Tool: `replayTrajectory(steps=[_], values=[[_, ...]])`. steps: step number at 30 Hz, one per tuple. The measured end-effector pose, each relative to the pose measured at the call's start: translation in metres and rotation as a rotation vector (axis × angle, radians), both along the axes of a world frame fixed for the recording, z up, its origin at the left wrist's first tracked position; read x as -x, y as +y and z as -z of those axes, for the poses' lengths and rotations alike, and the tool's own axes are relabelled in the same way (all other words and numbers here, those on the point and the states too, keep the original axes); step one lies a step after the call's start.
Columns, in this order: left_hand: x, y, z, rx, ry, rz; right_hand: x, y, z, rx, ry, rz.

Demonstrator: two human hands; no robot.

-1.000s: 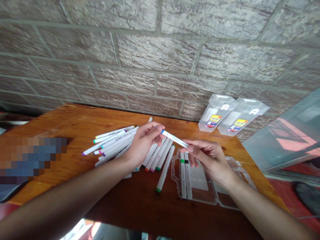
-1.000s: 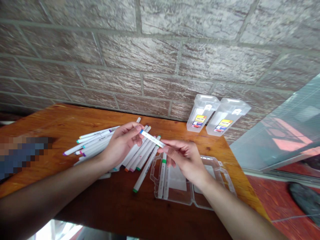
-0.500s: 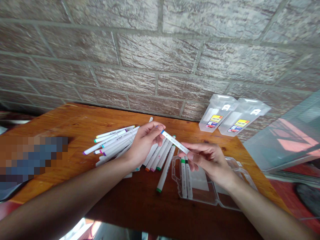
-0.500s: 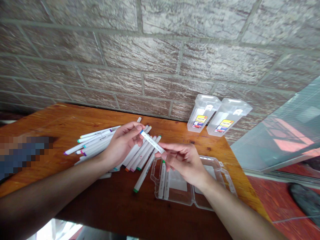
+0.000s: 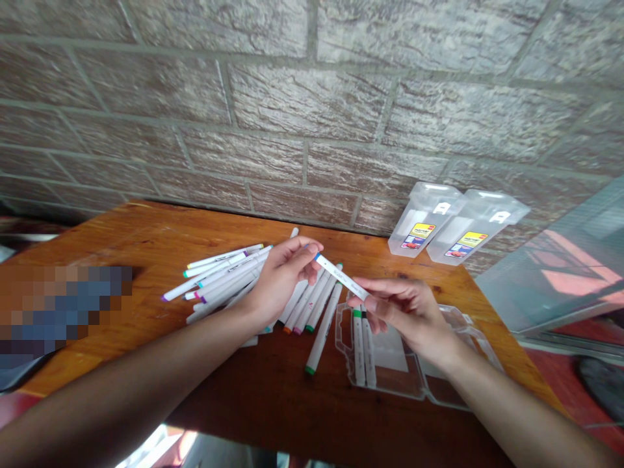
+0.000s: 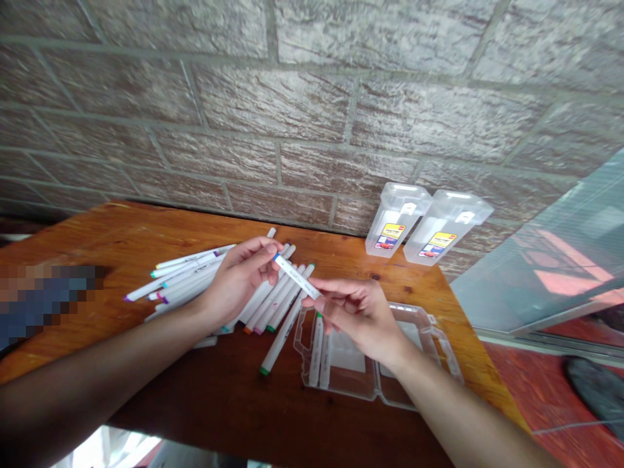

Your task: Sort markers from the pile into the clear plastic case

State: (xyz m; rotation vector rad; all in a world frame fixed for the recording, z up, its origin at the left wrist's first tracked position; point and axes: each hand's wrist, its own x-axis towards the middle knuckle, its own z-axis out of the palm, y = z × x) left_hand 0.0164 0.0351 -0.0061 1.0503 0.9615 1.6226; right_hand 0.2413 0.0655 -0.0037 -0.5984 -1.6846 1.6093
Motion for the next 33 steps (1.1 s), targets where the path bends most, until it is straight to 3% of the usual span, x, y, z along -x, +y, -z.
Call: replayTrajectory(steps=[33], values=[[-0.0001,-0.0005,-0.0015,0.015,-0.01,-0.003,-0.0003,0.0004,0.0005,-0.005,0.004,0.007]])
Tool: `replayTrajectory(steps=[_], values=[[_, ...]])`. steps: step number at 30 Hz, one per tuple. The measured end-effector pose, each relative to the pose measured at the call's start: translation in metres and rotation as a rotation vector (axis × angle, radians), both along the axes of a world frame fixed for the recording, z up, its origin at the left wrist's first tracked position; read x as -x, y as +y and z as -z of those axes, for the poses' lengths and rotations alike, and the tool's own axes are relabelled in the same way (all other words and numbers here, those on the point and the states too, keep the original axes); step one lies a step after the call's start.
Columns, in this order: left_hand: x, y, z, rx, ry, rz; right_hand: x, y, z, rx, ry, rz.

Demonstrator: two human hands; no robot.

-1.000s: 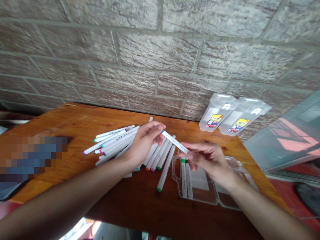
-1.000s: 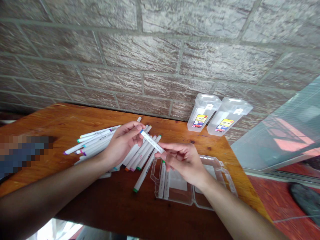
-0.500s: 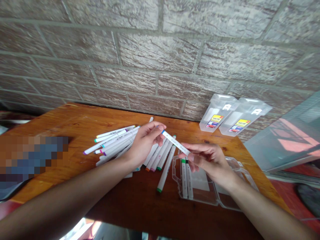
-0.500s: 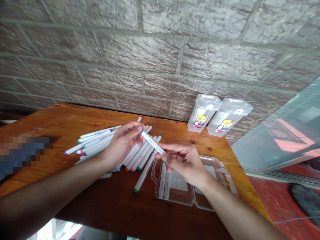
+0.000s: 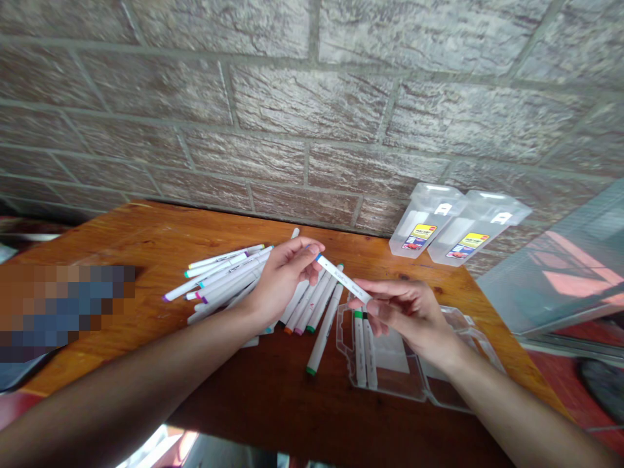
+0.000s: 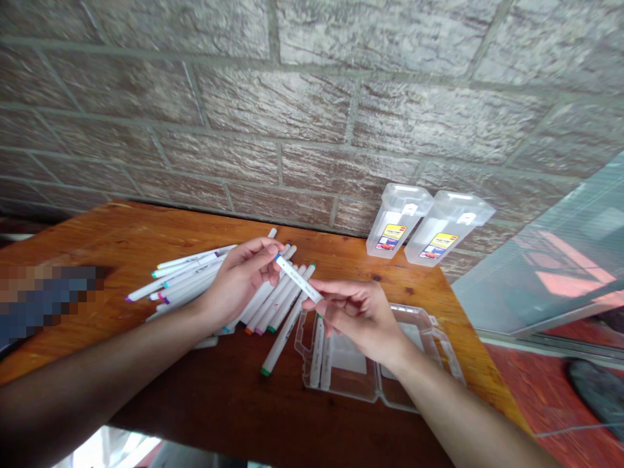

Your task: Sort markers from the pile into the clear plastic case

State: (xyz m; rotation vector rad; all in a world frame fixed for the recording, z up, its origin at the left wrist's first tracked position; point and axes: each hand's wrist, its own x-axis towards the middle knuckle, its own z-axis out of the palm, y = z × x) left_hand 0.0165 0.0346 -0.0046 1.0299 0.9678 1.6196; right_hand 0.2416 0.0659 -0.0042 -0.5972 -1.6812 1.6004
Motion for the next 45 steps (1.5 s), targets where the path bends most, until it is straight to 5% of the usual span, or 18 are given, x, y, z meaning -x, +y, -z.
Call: replayTrajectory(steps=[45], values=[[0.002,0.002,0.004,-0.027,0.044,0.006,-0.002,0.007,0.012,-0.001,0.042,0.047]])
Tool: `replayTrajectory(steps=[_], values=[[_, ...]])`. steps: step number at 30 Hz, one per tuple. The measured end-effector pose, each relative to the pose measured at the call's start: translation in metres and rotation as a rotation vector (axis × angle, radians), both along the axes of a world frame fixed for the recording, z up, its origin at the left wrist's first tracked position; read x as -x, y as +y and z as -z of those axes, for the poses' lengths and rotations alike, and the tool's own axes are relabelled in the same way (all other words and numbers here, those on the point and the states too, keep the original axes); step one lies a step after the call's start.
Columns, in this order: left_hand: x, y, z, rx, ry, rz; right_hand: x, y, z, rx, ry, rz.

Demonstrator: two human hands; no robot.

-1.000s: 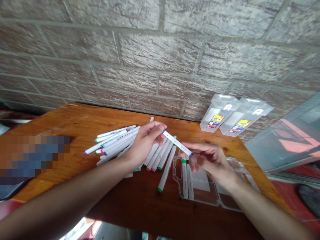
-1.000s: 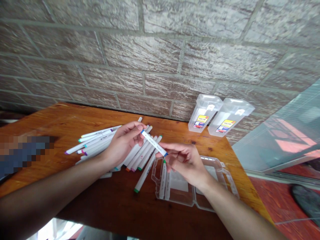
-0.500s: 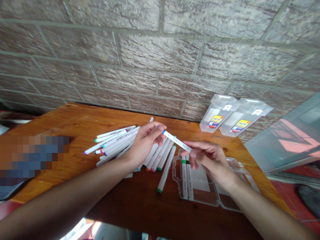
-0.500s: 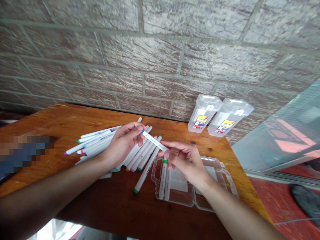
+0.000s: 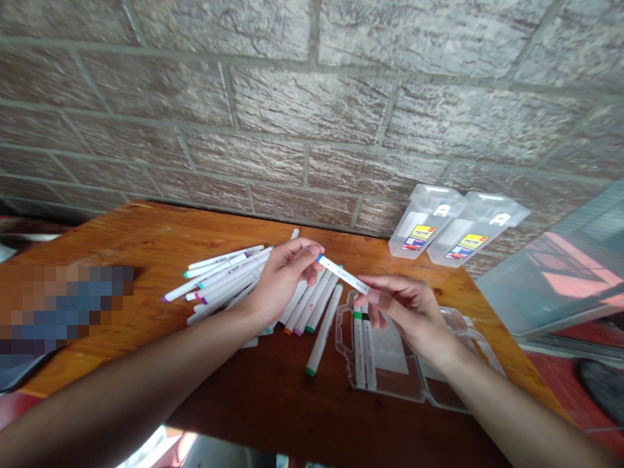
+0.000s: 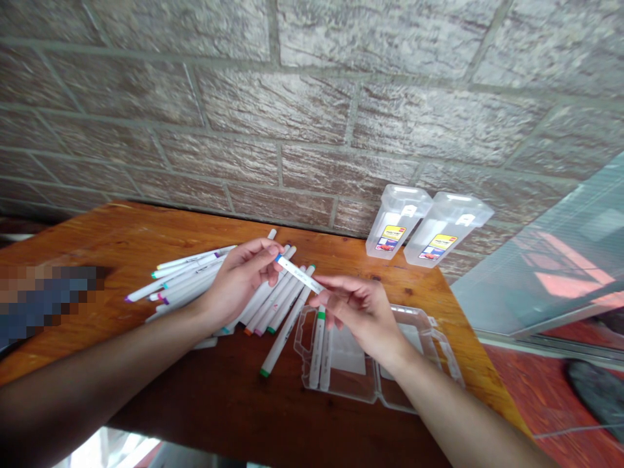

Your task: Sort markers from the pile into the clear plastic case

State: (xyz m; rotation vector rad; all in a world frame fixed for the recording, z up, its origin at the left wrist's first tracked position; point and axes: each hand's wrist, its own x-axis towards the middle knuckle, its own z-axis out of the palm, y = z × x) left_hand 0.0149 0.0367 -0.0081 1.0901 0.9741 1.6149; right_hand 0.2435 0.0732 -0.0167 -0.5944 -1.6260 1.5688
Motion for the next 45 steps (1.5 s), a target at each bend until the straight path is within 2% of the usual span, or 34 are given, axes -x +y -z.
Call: replayTrajectory(steps=[14,26,45], values=[[-0.0004,0.0001,-0.0008,0.003,0.005,-0.006,0.0014,-0.0014,-0.0035,0.02,-0.012,0.001],[-0.0005,-0.0007,-0.0018,0.012,0.004,-0.011,-0.001,-0.0026,-0.006,0.104,0.052,-0.017],[-0.0008,-0.0015,-0.0037,0.014,0.018,-0.016,-0.0009,-0.0025,-0.0049,0.106,0.04,-0.016]])
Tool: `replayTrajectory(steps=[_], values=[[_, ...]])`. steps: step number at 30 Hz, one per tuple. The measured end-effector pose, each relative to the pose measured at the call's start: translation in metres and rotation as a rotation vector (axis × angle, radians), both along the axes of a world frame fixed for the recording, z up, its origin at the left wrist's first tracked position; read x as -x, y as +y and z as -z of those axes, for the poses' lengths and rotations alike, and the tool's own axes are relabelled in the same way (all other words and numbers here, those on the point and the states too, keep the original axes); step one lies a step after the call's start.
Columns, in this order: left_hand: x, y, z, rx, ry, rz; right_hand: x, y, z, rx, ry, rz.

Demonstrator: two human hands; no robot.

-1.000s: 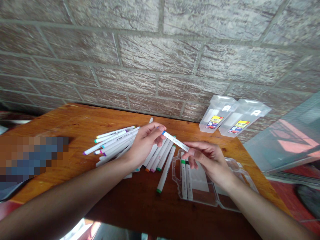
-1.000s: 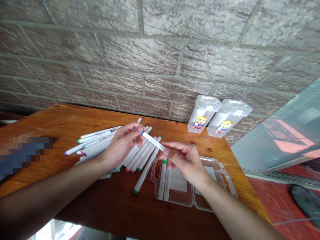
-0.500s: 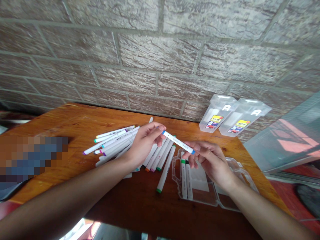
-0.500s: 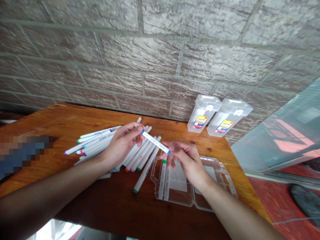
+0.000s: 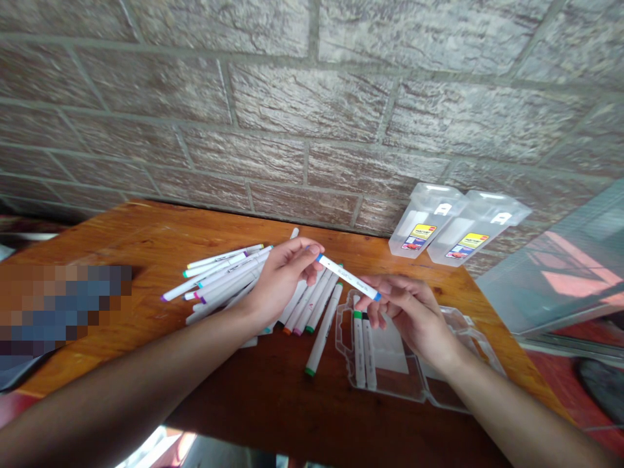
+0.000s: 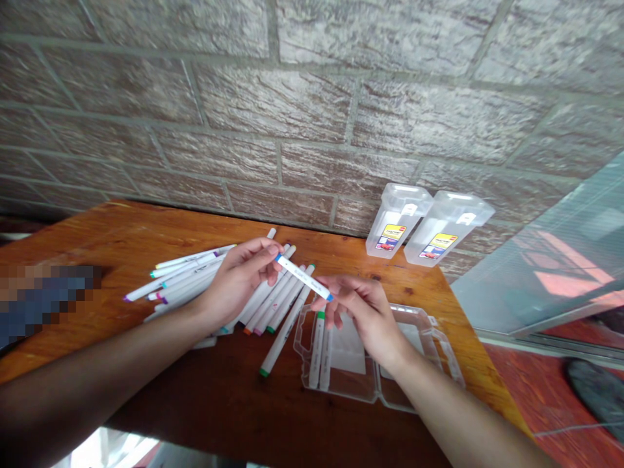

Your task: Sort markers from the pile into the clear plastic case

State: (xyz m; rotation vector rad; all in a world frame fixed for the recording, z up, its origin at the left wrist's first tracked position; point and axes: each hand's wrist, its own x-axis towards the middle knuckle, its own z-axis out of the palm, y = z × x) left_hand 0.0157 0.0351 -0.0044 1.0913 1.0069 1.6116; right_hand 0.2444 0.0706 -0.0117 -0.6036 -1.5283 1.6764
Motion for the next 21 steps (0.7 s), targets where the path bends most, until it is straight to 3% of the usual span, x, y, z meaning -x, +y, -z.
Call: replayTrajectory(steps=[21], values=[[-0.0006,-0.0005,-0.0012,0.018,-0.02,-0.016,-0.0003,-0.0006,0.0014,-0.134,-0.01,0.02]])
